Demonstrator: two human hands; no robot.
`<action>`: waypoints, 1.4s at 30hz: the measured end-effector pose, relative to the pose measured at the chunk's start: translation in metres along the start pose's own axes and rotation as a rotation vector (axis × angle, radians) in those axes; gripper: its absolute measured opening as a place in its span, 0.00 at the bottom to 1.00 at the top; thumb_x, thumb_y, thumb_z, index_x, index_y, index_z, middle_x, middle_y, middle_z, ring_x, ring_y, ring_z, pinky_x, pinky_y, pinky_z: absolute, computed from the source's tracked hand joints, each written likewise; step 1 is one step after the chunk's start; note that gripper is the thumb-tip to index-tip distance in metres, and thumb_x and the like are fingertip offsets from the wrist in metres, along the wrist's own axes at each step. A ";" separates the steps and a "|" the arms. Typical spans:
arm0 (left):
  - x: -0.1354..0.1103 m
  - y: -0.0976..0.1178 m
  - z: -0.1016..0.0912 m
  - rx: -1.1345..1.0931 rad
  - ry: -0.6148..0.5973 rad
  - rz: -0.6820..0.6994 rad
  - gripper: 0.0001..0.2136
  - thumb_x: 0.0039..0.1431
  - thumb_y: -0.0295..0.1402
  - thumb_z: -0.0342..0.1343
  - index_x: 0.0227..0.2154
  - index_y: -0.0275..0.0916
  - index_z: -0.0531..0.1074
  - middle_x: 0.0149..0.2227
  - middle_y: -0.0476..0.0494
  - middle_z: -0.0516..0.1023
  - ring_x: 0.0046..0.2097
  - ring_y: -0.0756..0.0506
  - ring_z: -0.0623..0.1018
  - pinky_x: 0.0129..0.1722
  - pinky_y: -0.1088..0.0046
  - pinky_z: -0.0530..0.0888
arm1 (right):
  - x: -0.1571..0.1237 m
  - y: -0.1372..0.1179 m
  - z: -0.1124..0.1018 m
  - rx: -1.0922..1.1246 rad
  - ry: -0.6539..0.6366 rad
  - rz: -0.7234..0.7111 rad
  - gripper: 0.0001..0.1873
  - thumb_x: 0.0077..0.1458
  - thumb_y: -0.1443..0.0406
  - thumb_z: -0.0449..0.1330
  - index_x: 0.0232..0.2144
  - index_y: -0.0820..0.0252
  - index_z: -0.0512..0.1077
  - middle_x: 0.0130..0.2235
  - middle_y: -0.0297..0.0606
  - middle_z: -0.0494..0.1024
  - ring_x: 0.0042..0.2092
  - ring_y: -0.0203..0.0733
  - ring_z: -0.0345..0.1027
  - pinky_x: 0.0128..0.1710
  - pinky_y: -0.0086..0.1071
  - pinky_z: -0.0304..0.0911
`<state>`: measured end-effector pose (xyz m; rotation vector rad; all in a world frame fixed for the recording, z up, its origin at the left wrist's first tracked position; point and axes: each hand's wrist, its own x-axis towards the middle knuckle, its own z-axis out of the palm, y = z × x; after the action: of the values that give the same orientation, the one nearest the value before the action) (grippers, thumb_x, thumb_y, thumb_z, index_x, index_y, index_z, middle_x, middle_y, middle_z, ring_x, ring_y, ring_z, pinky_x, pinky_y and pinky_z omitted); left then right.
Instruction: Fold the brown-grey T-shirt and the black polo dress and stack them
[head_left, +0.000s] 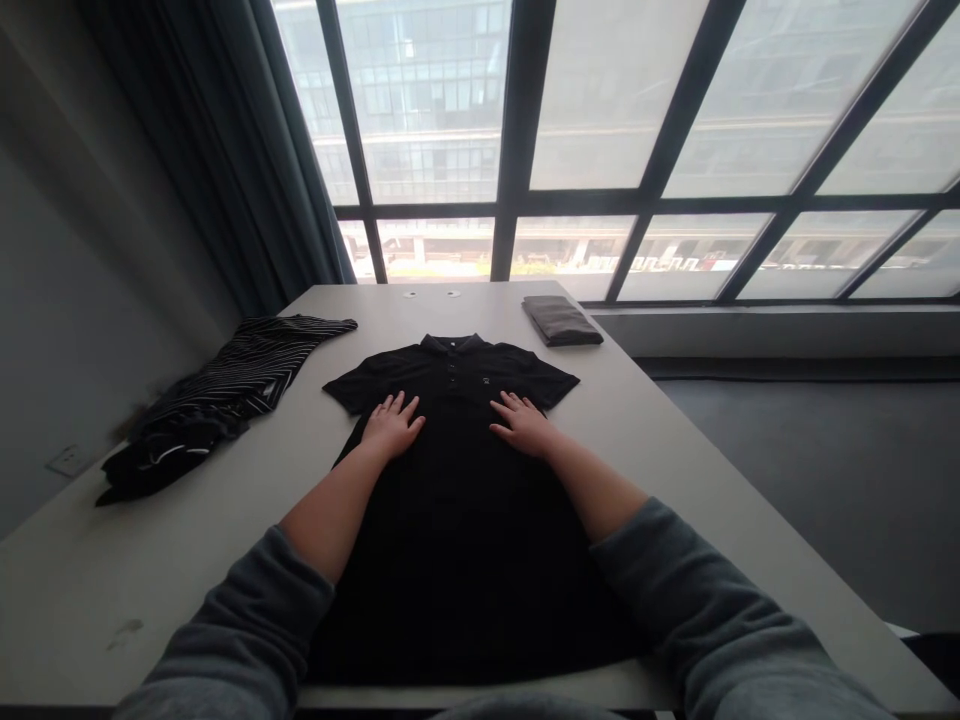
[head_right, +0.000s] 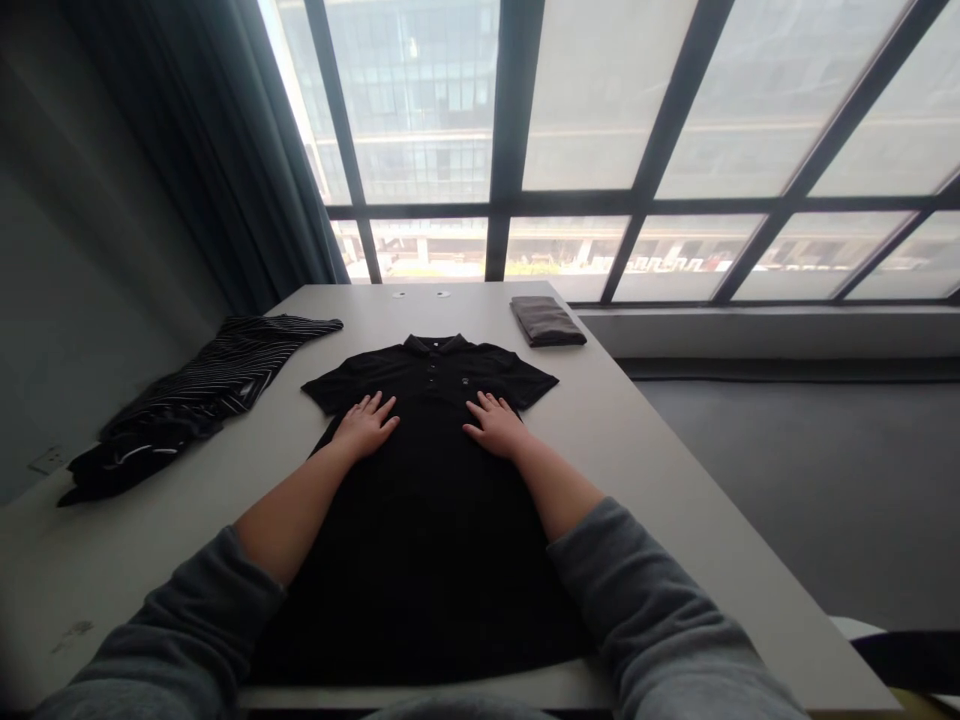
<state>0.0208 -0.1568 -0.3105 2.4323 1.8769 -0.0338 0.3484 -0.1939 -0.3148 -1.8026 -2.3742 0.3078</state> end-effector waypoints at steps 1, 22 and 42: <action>0.000 -0.001 0.000 0.003 0.002 0.006 0.34 0.74 0.54 0.38 0.76 0.46 0.53 0.79 0.41 0.46 0.78 0.34 0.51 0.74 0.55 0.53 | 0.000 0.007 -0.004 0.020 0.071 -0.006 0.36 0.70 0.48 0.52 0.73 0.56 0.63 0.77 0.44 0.48 0.78 0.55 0.39 0.77 0.48 0.39; -0.004 0.002 -0.006 -0.009 -0.004 0.007 0.33 0.74 0.53 0.41 0.76 0.45 0.55 0.78 0.38 0.49 0.77 0.33 0.52 0.74 0.55 0.53 | 0.009 0.097 -0.024 -0.025 0.196 0.621 0.30 0.72 0.49 0.46 0.69 0.48 0.68 0.71 0.47 0.61 0.73 0.62 0.48 0.71 0.67 0.41; -0.003 0.000 -0.003 -0.008 0.016 0.015 0.33 0.73 0.54 0.41 0.76 0.46 0.55 0.78 0.39 0.50 0.77 0.33 0.52 0.74 0.55 0.53 | 0.021 0.092 -0.024 0.203 0.463 0.379 0.37 0.58 0.65 0.55 0.69 0.67 0.68 0.67 0.51 0.69 0.67 0.50 0.64 0.71 0.37 0.56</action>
<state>0.0199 -0.1591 -0.3077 2.4490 1.8616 -0.0061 0.4344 -0.1477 -0.3152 -1.9572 -1.6345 0.1422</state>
